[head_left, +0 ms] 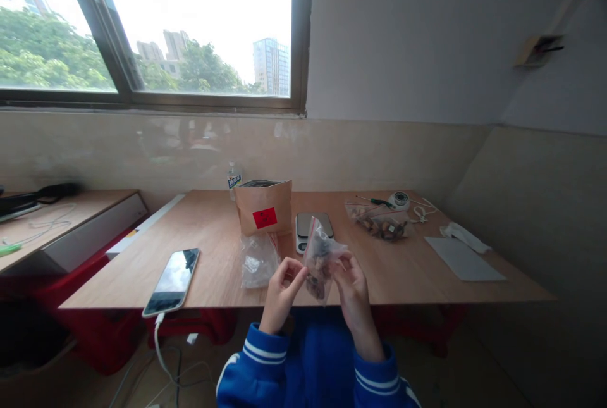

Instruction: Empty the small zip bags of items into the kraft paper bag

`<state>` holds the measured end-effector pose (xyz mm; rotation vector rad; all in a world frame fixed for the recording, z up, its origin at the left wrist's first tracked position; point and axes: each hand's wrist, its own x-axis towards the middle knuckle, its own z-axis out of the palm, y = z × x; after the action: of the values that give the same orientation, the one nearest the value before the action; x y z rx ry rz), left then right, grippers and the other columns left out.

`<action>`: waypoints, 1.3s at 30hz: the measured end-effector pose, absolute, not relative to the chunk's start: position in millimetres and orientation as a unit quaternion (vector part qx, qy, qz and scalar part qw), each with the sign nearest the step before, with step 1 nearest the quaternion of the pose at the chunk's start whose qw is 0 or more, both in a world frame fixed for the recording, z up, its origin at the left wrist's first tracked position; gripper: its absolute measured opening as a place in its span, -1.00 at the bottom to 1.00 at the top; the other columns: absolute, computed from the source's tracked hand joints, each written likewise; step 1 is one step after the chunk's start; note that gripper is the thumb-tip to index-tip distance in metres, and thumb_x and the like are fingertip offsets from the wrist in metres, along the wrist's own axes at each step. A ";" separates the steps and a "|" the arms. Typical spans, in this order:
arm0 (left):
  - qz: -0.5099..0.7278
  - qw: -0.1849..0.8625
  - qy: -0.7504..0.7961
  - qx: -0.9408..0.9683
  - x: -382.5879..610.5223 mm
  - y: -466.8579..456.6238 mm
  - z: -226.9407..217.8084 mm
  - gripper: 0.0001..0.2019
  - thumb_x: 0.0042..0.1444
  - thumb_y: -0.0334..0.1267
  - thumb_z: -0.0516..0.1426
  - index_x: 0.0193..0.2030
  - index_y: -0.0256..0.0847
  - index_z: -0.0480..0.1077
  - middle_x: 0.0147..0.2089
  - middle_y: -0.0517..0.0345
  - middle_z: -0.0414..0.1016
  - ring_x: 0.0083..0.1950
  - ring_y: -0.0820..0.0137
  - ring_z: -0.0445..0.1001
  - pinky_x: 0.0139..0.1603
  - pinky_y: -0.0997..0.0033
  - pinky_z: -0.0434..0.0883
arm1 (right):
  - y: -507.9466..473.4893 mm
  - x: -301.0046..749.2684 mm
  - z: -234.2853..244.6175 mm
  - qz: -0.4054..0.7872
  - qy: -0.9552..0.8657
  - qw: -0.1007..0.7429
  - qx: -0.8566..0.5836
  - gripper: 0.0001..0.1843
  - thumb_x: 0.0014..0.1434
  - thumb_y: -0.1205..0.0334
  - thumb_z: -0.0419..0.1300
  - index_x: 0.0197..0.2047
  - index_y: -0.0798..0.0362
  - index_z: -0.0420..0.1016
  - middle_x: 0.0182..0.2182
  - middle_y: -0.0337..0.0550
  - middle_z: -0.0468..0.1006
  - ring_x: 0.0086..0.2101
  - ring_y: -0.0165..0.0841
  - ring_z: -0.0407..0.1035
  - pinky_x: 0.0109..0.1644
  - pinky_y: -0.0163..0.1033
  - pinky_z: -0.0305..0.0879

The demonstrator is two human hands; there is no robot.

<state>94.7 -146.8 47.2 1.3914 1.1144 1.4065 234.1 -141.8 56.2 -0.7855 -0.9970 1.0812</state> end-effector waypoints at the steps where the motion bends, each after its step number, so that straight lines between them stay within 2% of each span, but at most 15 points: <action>1: 0.564 0.426 0.445 0.550 94.1 -146.9 46.8 -0.70 0.08 0.01 0.14 -0.31 -0.23 0.37 -0.37 0.17 0.39 -0.33 0.42 0.35 -0.26 0.45 0.29 | -141.3 234.9 55.8 0.492 -0.435 0.670 -0.344 -0.67 0.01 0.06 0.27 -0.21 0.05 0.36 -0.28 -0.14 0.55 -0.27 -0.30 0.45 -0.18 -0.22 0.38; 6: 0.596 0.423 0.448 0.515 93.9 -142.5 40.0 -0.65 0.10 -0.01 0.12 -0.08 -0.19 0.35 -0.12 0.08 0.42 -0.13 0.38 0.37 -0.12 0.41 0.31 | -141.8 238.0 54.9 0.549 -0.390 0.661 -0.332 -0.60 -0.01 0.05 0.27 -0.13 0.00 0.31 -0.24 -0.16 0.55 -0.29 -0.29 0.47 -0.26 -0.23 0.40; 9: 0.552 0.459 0.428 0.549 92.2 -139.0 35.4 -0.69 0.10 -0.01 0.12 -0.20 -0.23 0.37 -0.28 0.15 0.39 -0.28 0.44 0.33 -0.23 0.44 0.29 | -140.4 241.8 50.0 0.571 -0.363 0.653 -0.340 -0.56 -0.03 0.05 0.29 -0.10 0.00 0.31 -0.28 -0.19 0.56 -0.33 -0.30 0.47 -0.32 -0.27 0.39; 12: 0.521 0.494 0.412 0.561 93.0 -137.1 32.1 -0.69 0.11 0.02 0.10 -0.33 -0.23 0.31 -0.43 0.26 0.25 -0.41 0.50 0.22 -0.38 0.49 0.21 | -133.6 244.0 34.6 0.568 -0.370 0.633 -0.372 -0.55 0.02 0.01 0.26 -0.06 0.00 0.32 -0.23 -0.14 0.56 -0.30 -0.28 0.47 -0.28 -0.23 0.39; 14: 0.521 0.497 0.410 0.559 96.4 -137.0 31.0 -0.69 0.11 0.01 0.11 -0.35 -0.22 0.26 -0.44 0.28 0.21 -0.42 0.52 0.19 -0.39 0.50 0.18 | -127.3 243.4 20.2 0.507 -0.391 0.642 -0.421 -0.54 0.03 -0.03 0.23 -0.05 0.01 0.32 -0.15 -0.07 0.52 -0.18 -0.23 0.45 -0.15 -0.15 0.38; 16: 0.525 0.499 0.404 0.558 101.6 -137.7 31.0 -0.70 0.13 0.02 0.08 -0.35 -0.21 0.23 -0.47 0.31 0.16 -0.45 0.53 0.16 -0.41 0.50 0.17 | -122.6 241.4 8.2 0.381 -0.409 0.674 -0.483 -0.52 0.02 -0.02 0.22 -0.04 0.03 0.31 -0.04 0.01 0.45 -0.04 -0.19 0.36 0.00 -0.08 0.31; 18: 0.539 0.490 0.403 0.554 107.2 -139.3 31.9 -0.71 0.17 0.02 0.04 -0.33 -0.19 0.20 -0.49 0.33 0.13 -0.48 0.53 0.15 -0.40 0.49 0.18 | -121.7 238.9 3.7 0.270 -0.431 0.682 -0.525 -0.54 0.05 0.00 0.19 -0.03 0.04 0.30 -0.02 0.05 0.39 -0.03 -0.19 0.32 0.03 -0.05 0.28; 19: 0.549 0.477 0.408 0.552 109.7 -140.2 32.7 -0.72 0.18 0.01 0.02 -0.32 -0.18 0.20 -0.48 0.33 0.13 -0.47 0.52 0.15 -0.38 0.48 0.19 | -122.9 237.5 4.8 0.254 -0.456 0.668 -0.530 -0.59 0.10 0.01 0.15 -0.04 0.04 0.30 -0.04 0.04 0.40 -0.07 -0.20 0.34 -0.01 -0.06 0.30; 22: 0.574 0.430 0.428 0.550 114.5 -142.8 35.4 -0.75 0.21 -0.03 0.00 -0.29 -0.18 0.20 -0.41 0.29 0.18 -0.40 0.50 0.21 -0.30 0.47 0.23 | -130.3 233.1 16.9 0.295 -0.545 0.605 -0.501 -0.73 0.21 0.04 0.05 -0.14 0.04 0.35 -0.18 -0.05 0.45 -0.23 -0.29 0.40 -0.13 -0.14 0.35; 25: 0.578 0.409 0.434 0.557 115.2 -143.6 37.8 -0.78 0.22 -0.06 -0.01 -0.30 -0.18 0.19 -0.37 0.26 0.21 -0.35 0.48 0.24 -0.26 0.46 0.25 | -137.7 228.1 29.3 0.318 -0.578 0.588 -0.468 -0.75 0.19 0.06 0.11 -0.13 0.02 0.36 -0.17 -0.08 0.46 -0.16 -0.29 0.41 -0.08 -0.17 0.36; 28: 0.567 0.425 0.416 0.569 115.2 -143.9 39.7 -0.77 0.21 -0.06 0.00 -0.32 -0.18 0.20 -0.39 0.26 0.21 -0.35 0.47 0.25 -0.25 0.45 0.26 | -141.7 224.5 33.6 0.372 -0.568 0.596 -0.429 -0.67 0.16 0.08 0.16 -0.03 0.00 0.26 -0.08 -0.07 0.46 -0.09 -0.29 0.41 -0.05 -0.18 0.38; 31: 0.554 0.450 0.399 0.576 117.1 -145.5 41.7 -0.74 0.22 -0.03 -0.03 -0.30 -0.18 0.24 -0.38 0.23 0.24 -0.37 0.46 0.24 -0.30 0.46 0.26 | -143.0 224.6 33.2 0.433 -0.568 0.571 -0.404 -0.73 0.18 0.07 0.15 -0.11 0.01 0.28 -0.15 -0.08 0.51 -0.16 -0.30 0.46 -0.15 -0.23 0.42; 35: 0.540 0.458 0.409 0.576 119.3 -147.0 42.5 -0.67 0.25 0.00 -0.11 -0.33 -0.19 0.24 -0.41 0.23 0.24 -0.39 0.46 0.23 -0.33 0.45 0.25 | -142.8 228.7 33.0 0.443 -0.581 0.545 -0.412 -0.77 0.18 0.05 0.15 -0.20 0.03 0.35 -0.28 -0.16 0.54 -0.30 -0.35 0.48 -0.19 -0.28 0.42; 39: 0.537 0.453 0.417 0.577 117.5 -145.1 39.9 -0.70 0.24 -0.01 -0.06 -0.37 -0.18 0.18 -0.44 0.27 0.19 -0.40 0.48 0.23 -0.31 0.45 0.26 | -142.1 231.7 33.1 0.445 -0.589 0.547 -0.394 -0.74 0.20 0.03 0.11 -0.20 0.03 0.44 -0.24 -0.12 0.56 -0.25 -0.31 0.48 -0.18 -0.26 0.42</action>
<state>117.5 -145.1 39.9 1.4240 1.0310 1.3263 231.7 -142.1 33.1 -0.9340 -1.3968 1.0551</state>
